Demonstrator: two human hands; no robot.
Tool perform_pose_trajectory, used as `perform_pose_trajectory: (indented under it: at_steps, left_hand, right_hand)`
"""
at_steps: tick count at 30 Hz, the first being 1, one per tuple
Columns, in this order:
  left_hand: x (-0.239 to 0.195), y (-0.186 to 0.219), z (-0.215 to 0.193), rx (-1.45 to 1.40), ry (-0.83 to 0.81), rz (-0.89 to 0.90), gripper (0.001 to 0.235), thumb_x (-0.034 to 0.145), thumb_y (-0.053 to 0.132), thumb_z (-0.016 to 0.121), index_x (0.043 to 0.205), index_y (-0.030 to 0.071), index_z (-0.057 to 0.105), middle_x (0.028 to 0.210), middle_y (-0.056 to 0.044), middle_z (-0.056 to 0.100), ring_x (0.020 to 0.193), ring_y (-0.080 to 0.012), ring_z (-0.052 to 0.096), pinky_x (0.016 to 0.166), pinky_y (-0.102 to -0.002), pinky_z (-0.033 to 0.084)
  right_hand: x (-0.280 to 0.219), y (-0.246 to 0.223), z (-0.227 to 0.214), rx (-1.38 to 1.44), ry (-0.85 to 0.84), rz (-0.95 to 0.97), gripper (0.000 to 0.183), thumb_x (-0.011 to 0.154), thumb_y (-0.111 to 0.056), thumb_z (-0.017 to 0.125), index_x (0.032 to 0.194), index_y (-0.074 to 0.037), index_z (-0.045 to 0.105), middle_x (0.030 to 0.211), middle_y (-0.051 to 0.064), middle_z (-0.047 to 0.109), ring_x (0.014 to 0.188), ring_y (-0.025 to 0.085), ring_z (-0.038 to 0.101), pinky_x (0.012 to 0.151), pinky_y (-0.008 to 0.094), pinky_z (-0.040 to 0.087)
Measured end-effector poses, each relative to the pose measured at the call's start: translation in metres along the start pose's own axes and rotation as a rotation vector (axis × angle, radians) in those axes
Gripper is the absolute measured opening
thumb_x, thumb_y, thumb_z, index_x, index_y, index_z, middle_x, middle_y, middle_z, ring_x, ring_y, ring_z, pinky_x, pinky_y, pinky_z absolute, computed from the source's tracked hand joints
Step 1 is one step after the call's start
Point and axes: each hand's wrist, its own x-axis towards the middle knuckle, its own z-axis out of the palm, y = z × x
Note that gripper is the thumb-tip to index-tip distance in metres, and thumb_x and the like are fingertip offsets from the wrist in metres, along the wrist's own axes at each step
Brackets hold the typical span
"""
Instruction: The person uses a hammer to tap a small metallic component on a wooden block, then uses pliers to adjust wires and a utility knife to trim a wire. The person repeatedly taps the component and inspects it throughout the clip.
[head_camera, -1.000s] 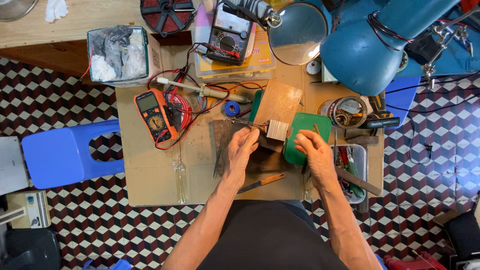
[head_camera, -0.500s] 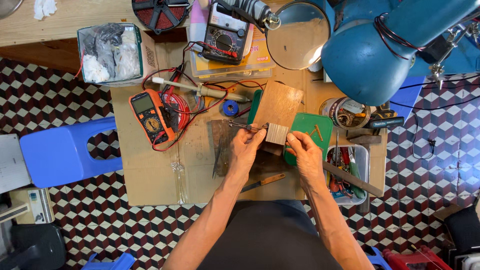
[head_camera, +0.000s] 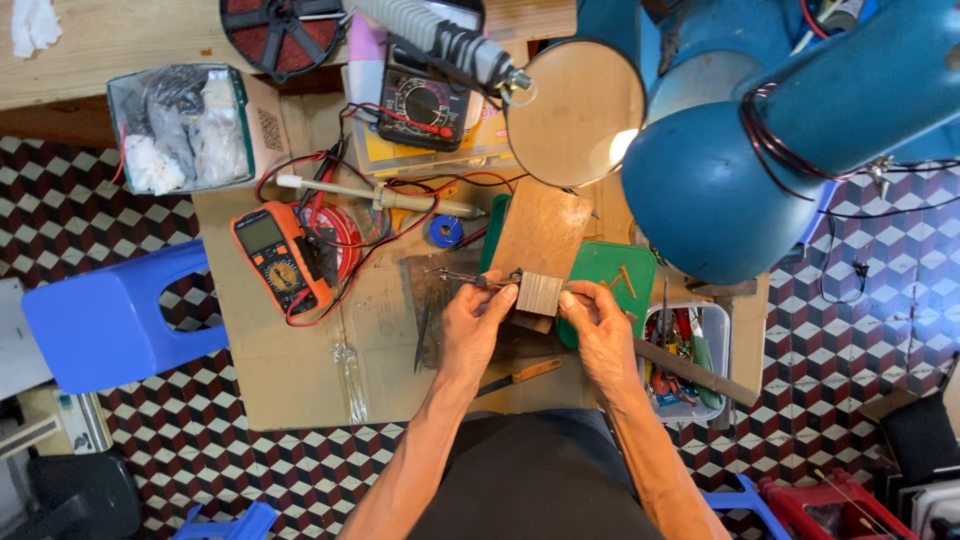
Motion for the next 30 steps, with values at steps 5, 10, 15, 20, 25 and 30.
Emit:
perform_pose_trajectory:
  at_steps: [5,10,15,20,25,30]
  left_hand:
    - [-0.002,0.000,-0.001,-0.015,-0.037,0.019,0.044,0.092,0.022,0.073,0.131,0.002,0.065,0.109,-0.006,0.074,0.095,-0.0102,0.065,0.085,-0.026,0.053]
    - [-0.008,-0.002,-0.001,-0.023,-0.065,0.092,0.042,0.093,0.022,0.072,0.130,0.002,0.065,0.110,-0.004,0.072,0.098,-0.0112,0.064,0.085,-0.027,0.051]
    - [-0.019,-0.007,-0.004,0.005,-0.041,0.110,0.049,0.094,0.031,0.070,0.132,0.003,0.058,0.112,-0.011,0.071,0.102,-0.0142,0.067,0.094,-0.029,0.053]
    - [-0.046,-0.018,-0.025,-0.089,0.075,0.067,0.061,0.094,0.040,0.066,0.138,-0.001,0.055,0.121,-0.016,0.066,0.104,-0.0190,0.066,0.099,-0.036,0.055]
    - [-0.087,-0.033,-0.050,0.035,0.100,-0.003,0.066,0.092,0.040,0.066,0.143,-0.001,0.053,0.121,-0.015,0.069,0.105,-0.0197,0.067,0.099,-0.035,0.055]
    - [-0.107,-0.038,-0.036,0.141,0.011,0.075,0.048,0.092,0.029,0.067,0.131,0.000,0.063,0.108,-0.011,0.077,0.097,-0.0162,0.072,0.090,-0.029,0.056]
  right_hand:
    - [-0.003,0.001,0.002,0.064,-0.005,-0.001,0.032,0.096,-0.020,0.068,0.121,0.000,0.065,0.110,0.007,0.071,0.101,0.012,0.065,0.092,0.027,0.052]
    - [-0.011,-0.002,0.007,0.088,0.015,-0.053,0.034,0.095,-0.022,0.070,0.120,0.000,0.065,0.110,0.007,0.071,0.100,0.012,0.063,0.090,0.027,0.050]
    - [-0.021,0.014,-0.029,-0.133,0.156,-0.124,0.030,0.100,-0.028,0.066,0.120,-0.006,0.070,0.103,0.008,0.072,0.090,0.016,0.063,0.080,0.032,0.052]
    - [0.016,0.037,-0.083,-0.822,0.383,-0.449,0.022,0.097,-0.020,0.068,0.114,-0.005,0.069,0.108,0.018,0.067,0.090,0.039,0.068,0.077,0.049,0.054]
    - [0.060,0.060,-0.080,-1.023,0.327,-0.396,0.020,0.095,-0.017,0.067,0.108,-0.002,0.065,0.112,0.023,0.062,0.086,0.046,0.065,0.071,0.056,0.051]
    - [0.056,0.049,-0.085,-0.931,0.331,-0.509,0.018,0.100,-0.019,0.066,0.103,-0.002,0.065,0.102,0.021,0.067,0.085,0.043,0.067,0.071,0.053,0.052]
